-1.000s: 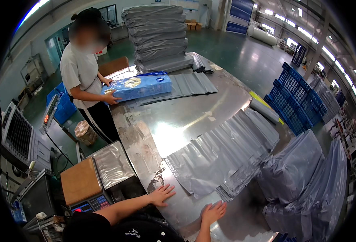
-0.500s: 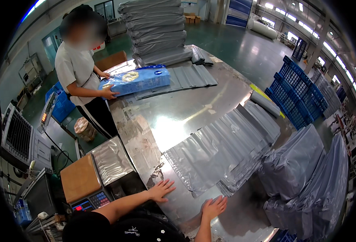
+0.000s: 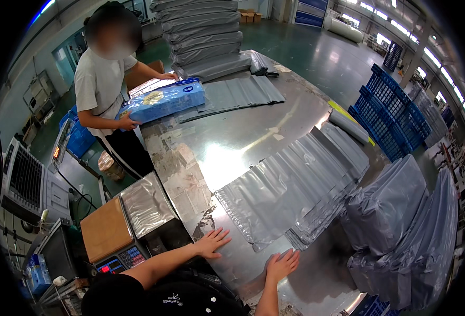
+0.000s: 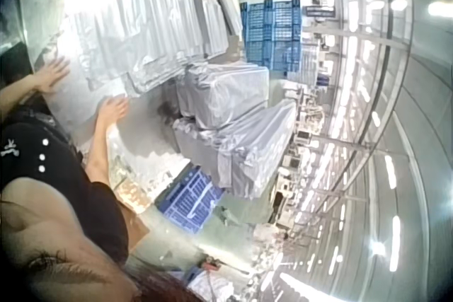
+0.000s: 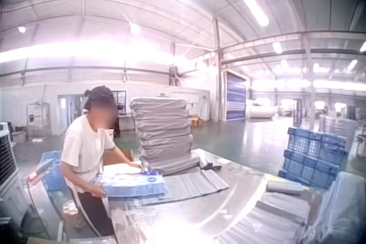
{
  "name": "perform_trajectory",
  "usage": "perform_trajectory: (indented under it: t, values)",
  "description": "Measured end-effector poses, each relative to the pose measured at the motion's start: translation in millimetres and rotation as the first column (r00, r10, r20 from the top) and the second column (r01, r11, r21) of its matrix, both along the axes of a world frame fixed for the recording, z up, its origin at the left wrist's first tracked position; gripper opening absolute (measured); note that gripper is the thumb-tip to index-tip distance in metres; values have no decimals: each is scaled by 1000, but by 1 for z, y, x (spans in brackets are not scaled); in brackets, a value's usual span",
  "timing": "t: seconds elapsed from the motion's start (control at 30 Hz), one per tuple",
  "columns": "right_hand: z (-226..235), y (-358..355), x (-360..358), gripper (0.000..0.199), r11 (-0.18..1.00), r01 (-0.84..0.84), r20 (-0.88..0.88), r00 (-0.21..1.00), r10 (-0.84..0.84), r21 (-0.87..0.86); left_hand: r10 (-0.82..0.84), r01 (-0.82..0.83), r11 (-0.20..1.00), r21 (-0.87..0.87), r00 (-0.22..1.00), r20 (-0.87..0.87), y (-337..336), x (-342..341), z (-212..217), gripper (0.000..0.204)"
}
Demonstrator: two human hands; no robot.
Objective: The person places packages of tissue paper into gray poly mailers on a metal table, folds the mailers closed, and stacks them. Another person works alongside, performing similar packaging actions.
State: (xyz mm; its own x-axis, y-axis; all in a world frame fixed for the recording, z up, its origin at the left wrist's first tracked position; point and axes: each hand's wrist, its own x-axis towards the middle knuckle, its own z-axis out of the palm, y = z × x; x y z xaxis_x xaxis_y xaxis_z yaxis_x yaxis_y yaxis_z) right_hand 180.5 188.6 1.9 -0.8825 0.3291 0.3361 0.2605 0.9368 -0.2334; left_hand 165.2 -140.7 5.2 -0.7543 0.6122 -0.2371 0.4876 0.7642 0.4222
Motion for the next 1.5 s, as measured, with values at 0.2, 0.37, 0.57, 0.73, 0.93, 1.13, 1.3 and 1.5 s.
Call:
perform_trajectory:
  t: [0.2, 0.37, 0.57, 0.73, 0.93, 1.13, 1.3, 1.5]
  values:
    - [0, 0, -1, 57, 1000, 1, 0, 1000, -1, 9, 7, -7, 1000, 2, 1000, 10, 0, 0, 1, 91]
    - [1, 1, -1, 57, 1000, 0, 3, 1000, 0, 6, 3, -3, 1000, -6, 1000, 21, 1, -1, 2, 92]
    - [1, 1, -2, 57, 1000, 5, 13, 1000, -5, -2, 7, -8, 1000, 3, 1000, 25, 1, -2, 3, 93]
    - [2, 0, -3, 57, 1000, 11, 24, 1000, -11, 1, 10, -10, 1000, 17, 1000, 10, 0, -2, 1, 94]
    - [1, 0, -4, 56, 1000, 12, 35, 999, -13, 13, 8, -9, 1000, 20, 1000, 28, 0, -3, 2, 92]
    - [2, -1, -5, 57, 1000, 13, 37, 999, -14, 14, 14, -17, 998, 54, 999, 41, -2, -3, 1, 91]
    - [3, -1, -5, 58, 1000, 16, 49, 999, -16, 6, 19, -21, 998, 58, 999, 34, -2, -3, 3, 91]
    - [2, -3, -5, 57, 1000, 20, 49, 999, -21, 14, 20, -23, 998, 62, 999, 44, -3, -3, 5, 92]
